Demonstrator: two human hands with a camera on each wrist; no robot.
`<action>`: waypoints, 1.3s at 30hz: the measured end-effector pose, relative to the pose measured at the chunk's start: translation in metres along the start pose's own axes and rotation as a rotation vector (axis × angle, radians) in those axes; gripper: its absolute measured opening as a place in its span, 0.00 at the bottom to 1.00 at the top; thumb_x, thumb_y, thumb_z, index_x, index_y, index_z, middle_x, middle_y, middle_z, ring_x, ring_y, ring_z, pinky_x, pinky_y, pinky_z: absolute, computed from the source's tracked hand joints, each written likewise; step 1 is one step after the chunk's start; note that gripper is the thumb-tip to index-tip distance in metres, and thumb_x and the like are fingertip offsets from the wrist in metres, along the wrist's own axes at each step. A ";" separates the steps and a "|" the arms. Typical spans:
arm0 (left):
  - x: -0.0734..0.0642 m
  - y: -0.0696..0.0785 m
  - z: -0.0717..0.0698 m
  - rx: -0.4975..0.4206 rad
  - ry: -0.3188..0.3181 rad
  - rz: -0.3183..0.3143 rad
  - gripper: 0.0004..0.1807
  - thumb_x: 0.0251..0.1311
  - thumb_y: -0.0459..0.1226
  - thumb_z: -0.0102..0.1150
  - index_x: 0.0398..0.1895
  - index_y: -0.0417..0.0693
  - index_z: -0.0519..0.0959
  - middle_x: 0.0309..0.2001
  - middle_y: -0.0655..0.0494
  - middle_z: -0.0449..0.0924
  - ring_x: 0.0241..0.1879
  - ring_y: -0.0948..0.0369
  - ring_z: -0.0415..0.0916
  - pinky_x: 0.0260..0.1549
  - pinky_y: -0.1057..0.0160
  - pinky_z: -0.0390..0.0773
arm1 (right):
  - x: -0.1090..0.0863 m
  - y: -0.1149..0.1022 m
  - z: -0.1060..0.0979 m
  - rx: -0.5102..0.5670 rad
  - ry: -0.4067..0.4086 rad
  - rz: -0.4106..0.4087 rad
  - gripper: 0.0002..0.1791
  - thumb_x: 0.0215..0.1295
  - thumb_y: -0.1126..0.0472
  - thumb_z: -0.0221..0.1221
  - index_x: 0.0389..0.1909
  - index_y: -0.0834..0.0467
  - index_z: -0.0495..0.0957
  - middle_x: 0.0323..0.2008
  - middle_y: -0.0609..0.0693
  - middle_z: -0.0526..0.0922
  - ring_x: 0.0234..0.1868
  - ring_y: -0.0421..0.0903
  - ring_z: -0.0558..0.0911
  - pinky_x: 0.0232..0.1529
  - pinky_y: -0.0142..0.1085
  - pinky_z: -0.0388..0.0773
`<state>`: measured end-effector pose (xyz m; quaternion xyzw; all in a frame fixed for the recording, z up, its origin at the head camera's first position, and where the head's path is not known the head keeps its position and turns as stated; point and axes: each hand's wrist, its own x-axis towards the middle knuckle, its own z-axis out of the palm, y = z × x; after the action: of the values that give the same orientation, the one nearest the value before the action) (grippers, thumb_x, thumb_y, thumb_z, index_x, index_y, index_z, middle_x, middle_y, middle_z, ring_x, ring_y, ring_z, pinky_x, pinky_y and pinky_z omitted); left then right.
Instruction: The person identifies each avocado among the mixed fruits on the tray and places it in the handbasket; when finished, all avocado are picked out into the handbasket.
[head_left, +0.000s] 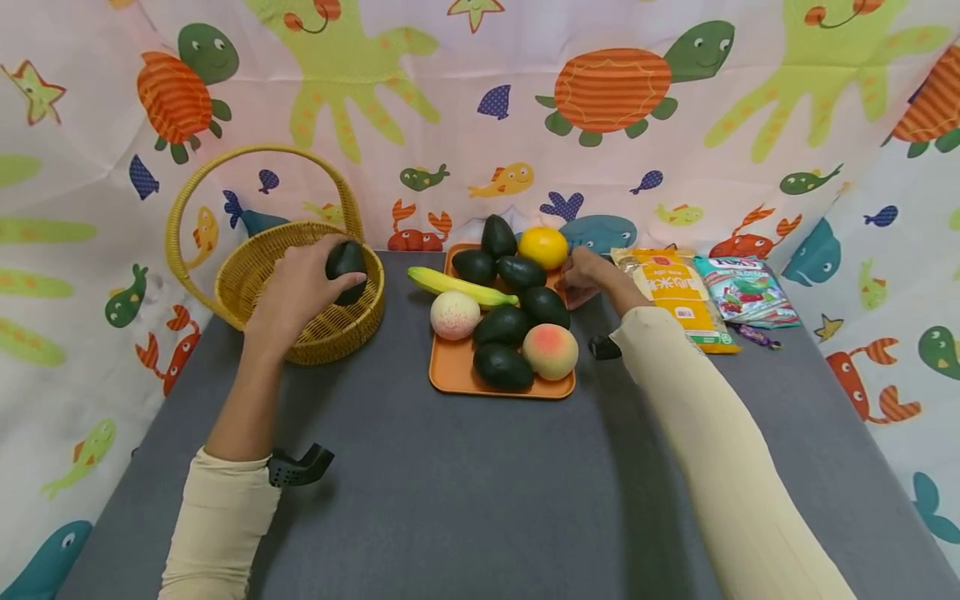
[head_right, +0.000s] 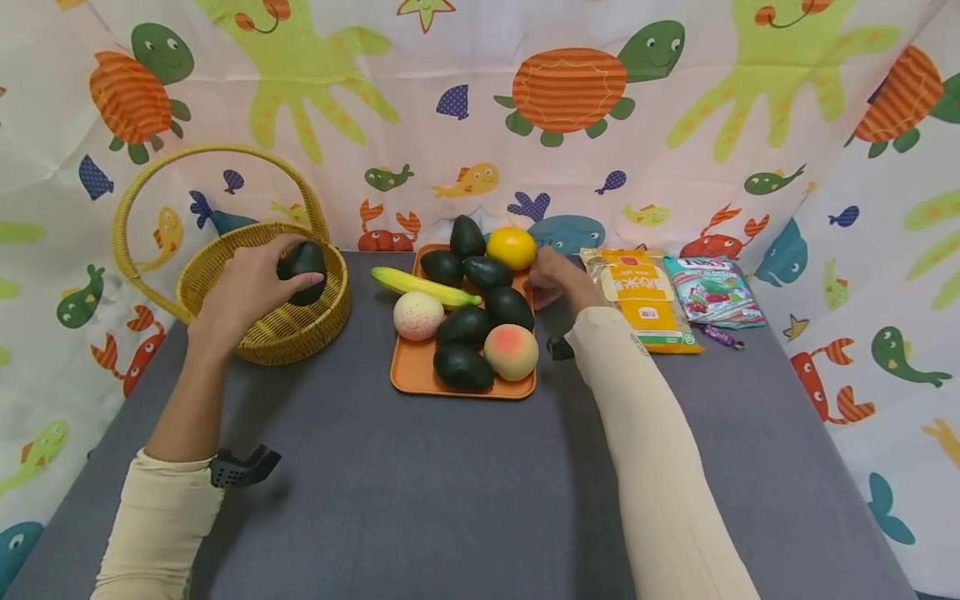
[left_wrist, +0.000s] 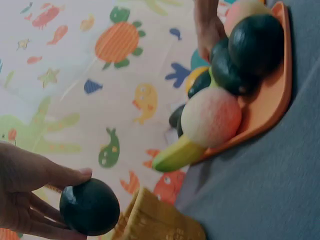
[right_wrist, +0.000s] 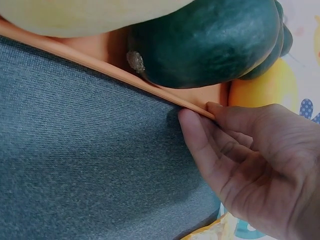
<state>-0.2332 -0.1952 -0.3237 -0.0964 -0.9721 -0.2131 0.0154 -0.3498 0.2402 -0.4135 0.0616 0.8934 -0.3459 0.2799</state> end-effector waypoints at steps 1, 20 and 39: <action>0.002 -0.005 -0.001 0.003 0.004 -0.009 0.36 0.71 0.49 0.65 0.76 0.45 0.67 0.63 0.31 0.78 0.53 0.37 0.79 0.49 0.38 0.81 | 0.000 0.000 -0.001 -0.002 0.001 0.002 0.08 0.73 0.65 0.63 0.43 0.68 0.78 0.28 0.56 0.84 0.26 0.48 0.90 0.37 0.41 0.89; 0.029 -0.084 -0.006 0.045 0.076 -0.332 0.45 0.73 0.47 0.61 0.80 0.32 0.53 0.61 0.16 0.71 0.57 0.22 0.72 0.53 0.28 0.76 | -0.001 0.005 0.002 -0.001 0.005 -0.014 0.10 0.74 0.63 0.63 0.36 0.66 0.77 0.24 0.53 0.83 0.24 0.46 0.89 0.34 0.38 0.89; 0.040 -0.122 0.035 0.077 0.131 -0.517 0.36 0.74 0.43 0.58 0.75 0.30 0.59 0.66 0.16 0.65 0.65 0.22 0.64 0.60 0.22 0.67 | 0.000 0.007 0.000 0.022 0.002 -0.018 0.09 0.74 0.63 0.63 0.39 0.66 0.76 0.24 0.53 0.84 0.23 0.45 0.88 0.34 0.37 0.88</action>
<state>-0.2959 -0.2822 -0.4030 0.1697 -0.9688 -0.1784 0.0270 -0.3472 0.2458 -0.4173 0.0569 0.8903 -0.3584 0.2752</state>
